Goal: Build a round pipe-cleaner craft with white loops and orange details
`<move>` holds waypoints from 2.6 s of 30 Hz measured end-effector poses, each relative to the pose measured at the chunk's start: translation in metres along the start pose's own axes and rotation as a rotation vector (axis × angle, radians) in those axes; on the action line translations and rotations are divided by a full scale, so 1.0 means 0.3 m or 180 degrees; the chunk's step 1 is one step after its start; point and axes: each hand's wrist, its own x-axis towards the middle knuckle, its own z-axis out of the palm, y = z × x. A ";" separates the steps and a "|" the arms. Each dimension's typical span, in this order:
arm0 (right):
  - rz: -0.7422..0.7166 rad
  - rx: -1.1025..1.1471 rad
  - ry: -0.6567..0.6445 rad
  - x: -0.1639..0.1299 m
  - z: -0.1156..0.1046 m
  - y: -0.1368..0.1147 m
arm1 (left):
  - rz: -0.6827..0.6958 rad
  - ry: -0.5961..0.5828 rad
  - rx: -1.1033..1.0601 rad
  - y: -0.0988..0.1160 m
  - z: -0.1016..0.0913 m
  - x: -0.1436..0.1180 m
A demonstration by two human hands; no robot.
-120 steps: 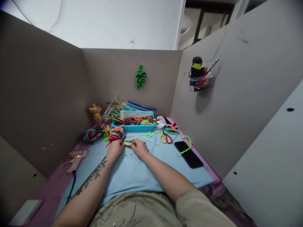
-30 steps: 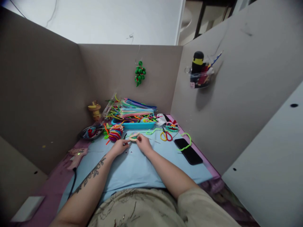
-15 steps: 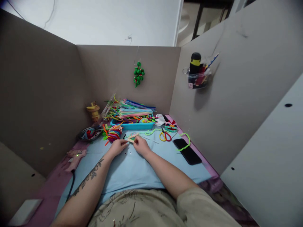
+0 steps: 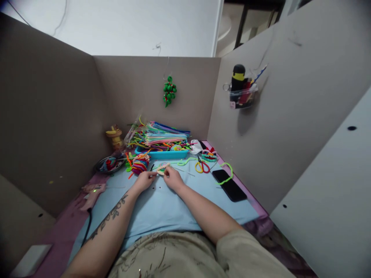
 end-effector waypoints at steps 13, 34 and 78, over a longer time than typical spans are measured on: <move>0.0118 0.0123 0.0232 0.018 -0.013 0.013 | 0.0035 0.0029 0.0134 0.010 0.012 0.002; 0.0538 0.0230 0.0524 0.046 0.011 0.039 | -0.0090 -0.0045 0.0134 0.033 0.004 -0.003; 0.0243 0.0094 0.0117 0.034 0.006 0.007 | -0.0134 0.0566 0.0362 0.043 -0.024 -0.015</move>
